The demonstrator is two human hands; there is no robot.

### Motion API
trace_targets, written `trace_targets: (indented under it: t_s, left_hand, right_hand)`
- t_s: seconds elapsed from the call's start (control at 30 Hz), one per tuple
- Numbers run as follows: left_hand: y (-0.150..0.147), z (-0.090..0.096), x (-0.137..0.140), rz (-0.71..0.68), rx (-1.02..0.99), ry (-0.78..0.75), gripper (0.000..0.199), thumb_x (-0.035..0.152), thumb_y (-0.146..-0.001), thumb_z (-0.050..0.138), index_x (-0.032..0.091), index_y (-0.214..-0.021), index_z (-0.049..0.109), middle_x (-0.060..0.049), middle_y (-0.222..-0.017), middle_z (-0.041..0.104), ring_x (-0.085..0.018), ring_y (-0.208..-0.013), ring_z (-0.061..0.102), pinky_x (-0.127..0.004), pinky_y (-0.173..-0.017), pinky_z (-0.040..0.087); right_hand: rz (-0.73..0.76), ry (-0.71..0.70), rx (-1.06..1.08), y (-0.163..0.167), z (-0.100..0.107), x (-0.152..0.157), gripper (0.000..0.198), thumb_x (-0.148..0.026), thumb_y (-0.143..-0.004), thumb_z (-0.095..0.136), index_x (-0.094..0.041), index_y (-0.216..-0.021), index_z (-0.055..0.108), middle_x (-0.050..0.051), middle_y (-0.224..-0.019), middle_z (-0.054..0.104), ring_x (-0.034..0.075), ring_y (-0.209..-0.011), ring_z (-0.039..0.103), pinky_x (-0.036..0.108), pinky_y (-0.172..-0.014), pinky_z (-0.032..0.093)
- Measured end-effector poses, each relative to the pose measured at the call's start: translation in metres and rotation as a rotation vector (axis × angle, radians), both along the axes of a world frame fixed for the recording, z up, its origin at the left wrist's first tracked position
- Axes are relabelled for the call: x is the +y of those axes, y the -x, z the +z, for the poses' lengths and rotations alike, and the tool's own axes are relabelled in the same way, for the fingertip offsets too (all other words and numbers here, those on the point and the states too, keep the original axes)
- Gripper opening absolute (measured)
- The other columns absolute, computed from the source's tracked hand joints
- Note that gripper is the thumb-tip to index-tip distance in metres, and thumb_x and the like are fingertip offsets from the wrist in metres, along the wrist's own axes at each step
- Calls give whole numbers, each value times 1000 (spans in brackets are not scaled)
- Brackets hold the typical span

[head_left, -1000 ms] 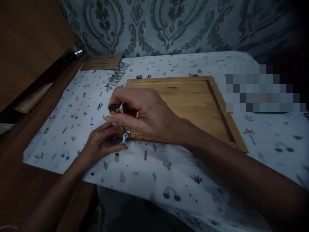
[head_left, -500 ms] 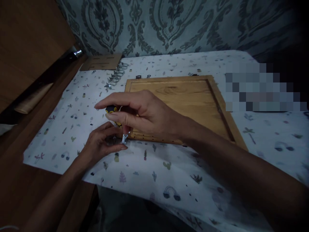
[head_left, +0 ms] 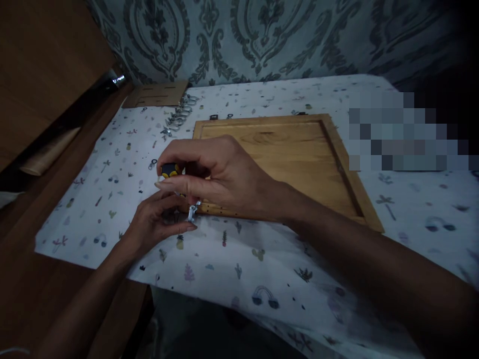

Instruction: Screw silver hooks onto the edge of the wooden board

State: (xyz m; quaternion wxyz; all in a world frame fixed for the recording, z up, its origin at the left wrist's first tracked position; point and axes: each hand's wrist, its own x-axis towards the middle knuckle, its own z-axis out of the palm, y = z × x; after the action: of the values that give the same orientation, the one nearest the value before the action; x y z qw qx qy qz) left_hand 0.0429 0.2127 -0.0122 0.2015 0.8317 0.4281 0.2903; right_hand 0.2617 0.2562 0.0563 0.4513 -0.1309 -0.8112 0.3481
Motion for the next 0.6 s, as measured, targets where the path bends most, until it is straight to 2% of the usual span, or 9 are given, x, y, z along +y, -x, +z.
trace_targets:
  t_s: [0.23,0.37,0.5,0.6]
  left_hand:
    - [0,0,0,-22,0,-5,43,59,-83,72,27,-111,73,-5,-100,70,-20,-87,66,-36,-82,56]
    - [-2,4,2,-53,-5,-16,41,55,-84,72,27,-115,71,-4,-99,69,-18,-84,66,-31,-75,56]
    - [-4,7,2,-43,-16,1,35,54,-83,74,23,-99,73,-2,-89,68,-16,-76,64,-29,-68,55]
    - [-4,6,1,-35,-8,10,36,56,-83,74,22,-94,73,-4,-93,70,-18,-79,66,-30,-70,55]
  right_hand:
    - [-41,-11,-10,0,-2,-2,20,-31,-99,56,-13,-93,65,-1,-79,62,8,-66,55,22,-68,45]
    - [-134,-92,8,1,-4,-3,21,-32,-100,54,-14,-94,64,0,-81,64,10,-69,57,24,-69,46]
    - [-179,-159,-19,-1,4,-7,18,-28,-100,54,-13,-95,63,-1,-80,63,9,-72,56,22,-70,45]
    - [-226,-235,-116,-2,16,-12,19,-28,-103,51,-13,-101,62,-1,-85,64,8,-71,54,23,-68,44]
